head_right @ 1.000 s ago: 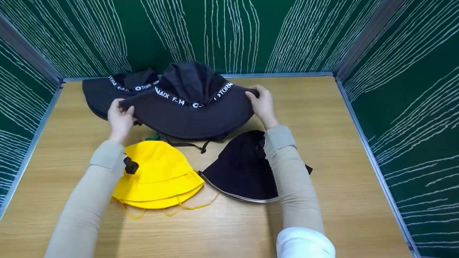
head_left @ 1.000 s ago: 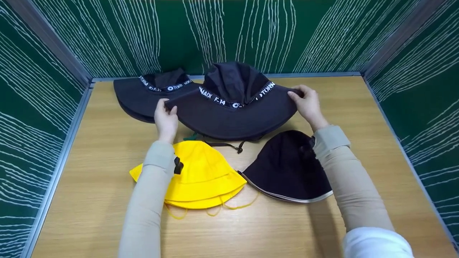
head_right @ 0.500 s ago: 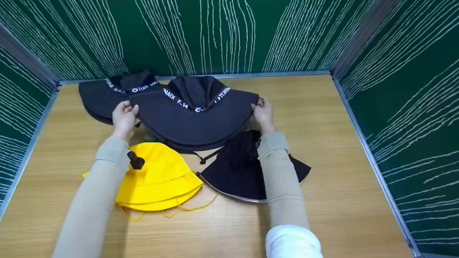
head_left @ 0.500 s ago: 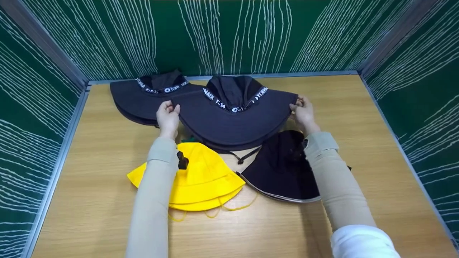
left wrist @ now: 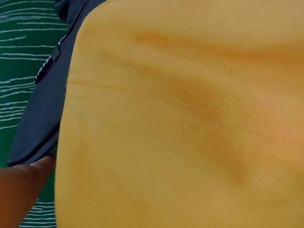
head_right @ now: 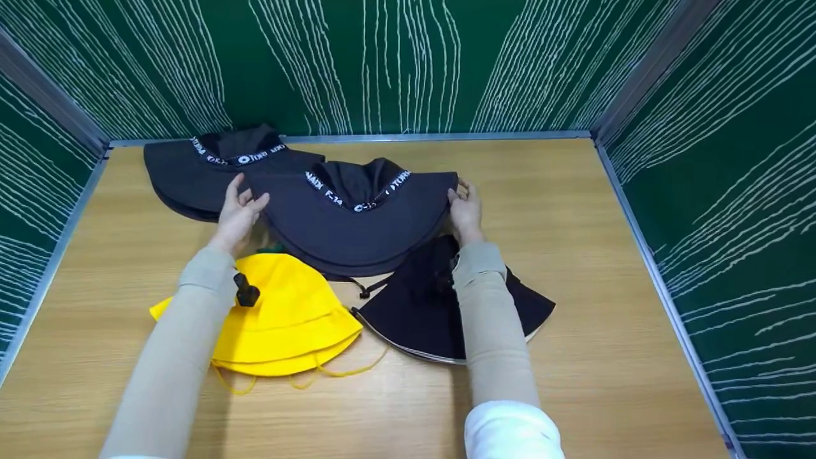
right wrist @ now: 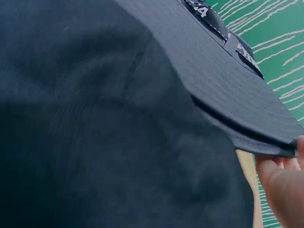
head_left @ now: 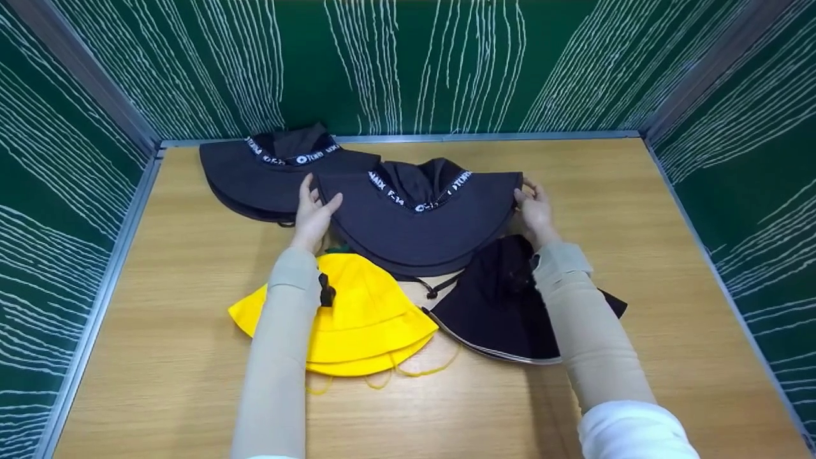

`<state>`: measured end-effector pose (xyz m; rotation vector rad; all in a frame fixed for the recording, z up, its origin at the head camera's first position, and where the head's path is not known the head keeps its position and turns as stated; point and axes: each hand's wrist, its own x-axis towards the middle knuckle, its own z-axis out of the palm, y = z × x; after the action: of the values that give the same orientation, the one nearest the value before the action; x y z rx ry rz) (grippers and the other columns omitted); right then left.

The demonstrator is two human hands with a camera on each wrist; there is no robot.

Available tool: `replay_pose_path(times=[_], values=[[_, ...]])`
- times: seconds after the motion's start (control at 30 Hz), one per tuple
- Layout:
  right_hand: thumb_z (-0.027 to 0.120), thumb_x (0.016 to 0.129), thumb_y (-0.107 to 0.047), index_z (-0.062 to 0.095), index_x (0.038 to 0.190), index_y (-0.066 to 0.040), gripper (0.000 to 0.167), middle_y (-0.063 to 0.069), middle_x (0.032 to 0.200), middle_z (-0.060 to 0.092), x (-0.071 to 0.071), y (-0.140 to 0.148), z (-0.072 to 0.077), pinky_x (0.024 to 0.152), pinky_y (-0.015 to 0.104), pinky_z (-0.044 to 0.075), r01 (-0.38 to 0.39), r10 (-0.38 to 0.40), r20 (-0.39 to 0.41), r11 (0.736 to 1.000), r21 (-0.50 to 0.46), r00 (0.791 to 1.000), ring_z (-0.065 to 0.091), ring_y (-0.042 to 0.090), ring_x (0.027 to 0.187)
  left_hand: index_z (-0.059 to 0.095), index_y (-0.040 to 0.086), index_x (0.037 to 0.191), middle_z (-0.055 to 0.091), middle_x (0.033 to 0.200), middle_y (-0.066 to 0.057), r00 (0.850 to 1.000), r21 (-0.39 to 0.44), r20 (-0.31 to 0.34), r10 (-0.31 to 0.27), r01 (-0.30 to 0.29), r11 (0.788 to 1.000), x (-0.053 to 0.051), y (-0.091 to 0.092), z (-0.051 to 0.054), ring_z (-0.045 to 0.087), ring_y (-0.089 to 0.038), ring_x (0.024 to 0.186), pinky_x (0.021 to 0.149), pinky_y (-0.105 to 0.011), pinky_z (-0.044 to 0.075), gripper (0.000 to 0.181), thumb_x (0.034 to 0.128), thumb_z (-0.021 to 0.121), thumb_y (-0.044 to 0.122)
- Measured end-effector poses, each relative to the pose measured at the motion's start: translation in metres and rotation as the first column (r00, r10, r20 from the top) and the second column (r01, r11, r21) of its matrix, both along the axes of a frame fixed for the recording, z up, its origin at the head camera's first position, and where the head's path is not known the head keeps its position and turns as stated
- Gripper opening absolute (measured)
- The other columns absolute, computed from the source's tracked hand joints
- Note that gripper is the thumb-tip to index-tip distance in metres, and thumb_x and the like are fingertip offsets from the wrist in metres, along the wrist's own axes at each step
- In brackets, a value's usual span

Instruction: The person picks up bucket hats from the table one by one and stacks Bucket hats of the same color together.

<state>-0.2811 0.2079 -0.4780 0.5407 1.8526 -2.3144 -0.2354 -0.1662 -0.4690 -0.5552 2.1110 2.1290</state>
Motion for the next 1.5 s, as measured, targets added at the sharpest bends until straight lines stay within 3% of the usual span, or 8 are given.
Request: replay_pose_path(times=[0.2,0.37,0.53,0.67,0.87,1.03,1.17,1.5], values=[[0.036,0.101,-0.030,-0.008,0.152,-0.018,0.068,0.002,0.133,0.043,-0.002,0.004,-0.012,0.102,0.025,0.032,-0.225,0.228,0.052,0.972,-0.064,0.972,0.042,0.012,0.122,0.006,0.030,0.152,0.004,0.160,-0.005,0.999,-0.008,-0.031,-0.027,0.027,1.000,0.003,-0.007,-0.007,0.006,-0.021,0.147,0.118,-0.033,0.015,0.081,0.0927,0.061,0.025],[0.044,0.096,-0.048,-0.023,0.147,-0.025,0.088,0.003,0.160,-0.003,-0.024,0.018,-0.045,0.117,0.042,0.014,-0.386,0.391,0.070,0.920,-0.069,0.918,0.005,0.023,0.146,0.007,0.025,0.153,0.001,0.160,0.000,0.999,-0.033,-0.042,-0.033,0.031,0.999,0.004,-0.009,-0.014,0.003,-0.017,0.147,0.118,-0.029,0.013,0.078,0.0942,0.058,0.025],[0.046,0.095,-0.048,-0.019,0.149,-0.029,0.086,-0.005,0.158,-0.015,-0.046,0.029,-0.077,0.118,0.044,0.000,-0.390,0.396,0.061,0.916,-0.093,0.916,-0.008,0.020,0.146,0.009,0.025,0.153,0.002,0.160,0.003,0.999,-0.040,-0.012,-0.030,0.029,0.999,0.005,-0.011,-0.019,0.003,-0.019,0.147,0.118,-0.033,0.014,0.075,0.0947,0.056,0.026],[0.050,0.094,-0.045,-0.011,0.151,-0.027,0.086,-0.007,0.158,-0.017,-0.048,0.031,-0.080,0.118,0.038,-0.004,-0.357,0.361,0.050,0.931,-0.077,0.931,-0.013,0.016,0.145,0.015,0.020,0.152,0.010,0.160,-0.005,1.000,-0.065,-0.010,0.003,-0.003,0.998,0.008,-0.016,-0.020,0.012,-0.024,0.146,0.117,-0.036,0.018,0.070,0.0947,0.055,0.027],[0.055,0.094,-0.033,0.024,0.146,-0.019,0.062,-0.003,0.159,-0.006,-0.020,0.020,-0.044,0.118,0.026,0.009,-0.254,0.257,0.037,0.965,-0.067,0.966,-0.011,0.014,0.145,0.025,0.013,0.148,0.021,0.155,-0.013,0.997,-0.033,-0.032,0.068,-0.069,0.997,0.014,-0.031,-0.019,0.027,-0.027,0.140,0.114,-0.040,0.026,0.060,0.0957,0.051,0.025],[0.045,0.098,-0.018,0.046,0.119,-0.011,0.022,0.004,0.141,0.032,0.012,-0.003,-0.010,0.114,0.032,0.019,-0.162,0.163,-0.075,0.987,0.021,0.984,0.024,0.015,0.133,0.026,0.011,0.147,0.024,0.153,-0.013,0.993,0.036,-0.029,0.119,-0.118,0.992,0.018,-0.041,-0.018,0.030,-0.025,0.138,0.114,-0.038,0.027,0.058,0.0961,0.050,0.022],[0.045,0.098,-0.010,0.055,0.103,-0.013,0.012,-0.006,0.107,0.048,0.028,-0.011,-0.004,0.106,0.034,0.029,-0.157,0.163,-0.150,0.986,0.047,0.975,0.044,0.010,0.107,0.027,0.008,0.146,0.029,0.150,-0.013,0.988,0.054,-0.035,0.149,-0.147,0.988,0.020,-0.047,-0.019,0.031,-0.022,0.137,0.114,-0.035,0.027,0.056,0.0962,0.049,0.022],[0.045,0.096,0.000,0.061,0.087,-0.013,0.024,-0.003,0.084,0.065,0.071,-0.023,-0.007,0.078,0.023,0.050,-0.308,0.306,-0.189,0.951,0.021,0.933,0.061,0.010,0.079,0.039,0.000,0.135,0.042,0.135,-0.014,0.980,-0.034,0.037,0.196,-0.195,0.980,0.027,-0.047,-0.011,0.044,-0.029,0.125,0.106,-0.034,0.036,0.041,0.0983,0.042,0.018]])
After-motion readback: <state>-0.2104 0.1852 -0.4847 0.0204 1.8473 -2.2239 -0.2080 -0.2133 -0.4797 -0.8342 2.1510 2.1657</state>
